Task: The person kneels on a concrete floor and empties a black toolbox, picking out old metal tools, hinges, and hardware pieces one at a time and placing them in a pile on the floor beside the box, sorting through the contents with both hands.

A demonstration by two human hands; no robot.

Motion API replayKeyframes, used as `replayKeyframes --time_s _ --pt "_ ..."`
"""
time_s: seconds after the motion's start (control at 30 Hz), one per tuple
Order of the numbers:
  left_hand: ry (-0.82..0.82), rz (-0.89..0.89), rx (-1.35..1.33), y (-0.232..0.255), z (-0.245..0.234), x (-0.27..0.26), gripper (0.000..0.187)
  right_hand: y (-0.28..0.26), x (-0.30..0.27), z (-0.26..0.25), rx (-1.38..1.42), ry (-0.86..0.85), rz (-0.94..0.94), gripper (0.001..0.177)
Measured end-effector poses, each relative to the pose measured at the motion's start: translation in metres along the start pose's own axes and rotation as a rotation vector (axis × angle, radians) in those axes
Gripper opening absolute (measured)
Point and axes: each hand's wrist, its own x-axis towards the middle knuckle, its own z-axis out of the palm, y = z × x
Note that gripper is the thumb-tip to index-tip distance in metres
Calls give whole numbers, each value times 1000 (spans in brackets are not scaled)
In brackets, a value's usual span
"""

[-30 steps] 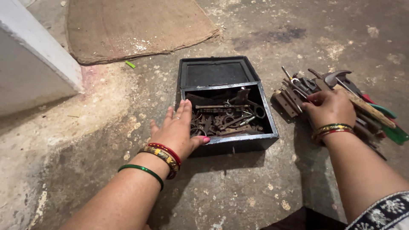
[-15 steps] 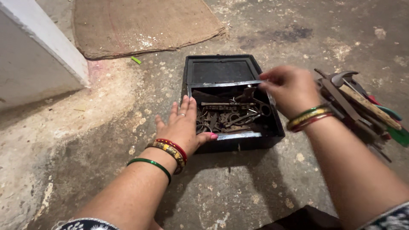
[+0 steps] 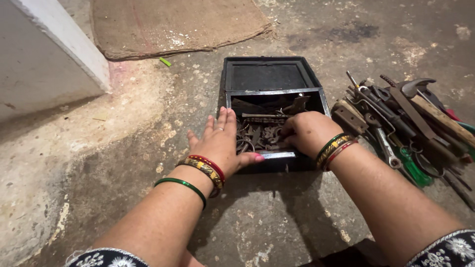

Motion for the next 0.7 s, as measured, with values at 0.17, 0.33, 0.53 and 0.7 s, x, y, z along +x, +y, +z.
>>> replayKeyframes --time_s 0.17,0.33,0.53,0.7 --pt "10 10 -5 -1 0 -1 135 6 6 5 -53 -43 -12 24" --pt "-5 5 -9 -1 0 -1 135 9 5 9 -23 98 -180 17" --pt "-19 -2 -3 -1 -1 -1 134 -12 -3 -5 61 196 46 22" --pt "-29 -11 6 -1 -1 -1 133 -22 -12 -23 116 473 58 20"
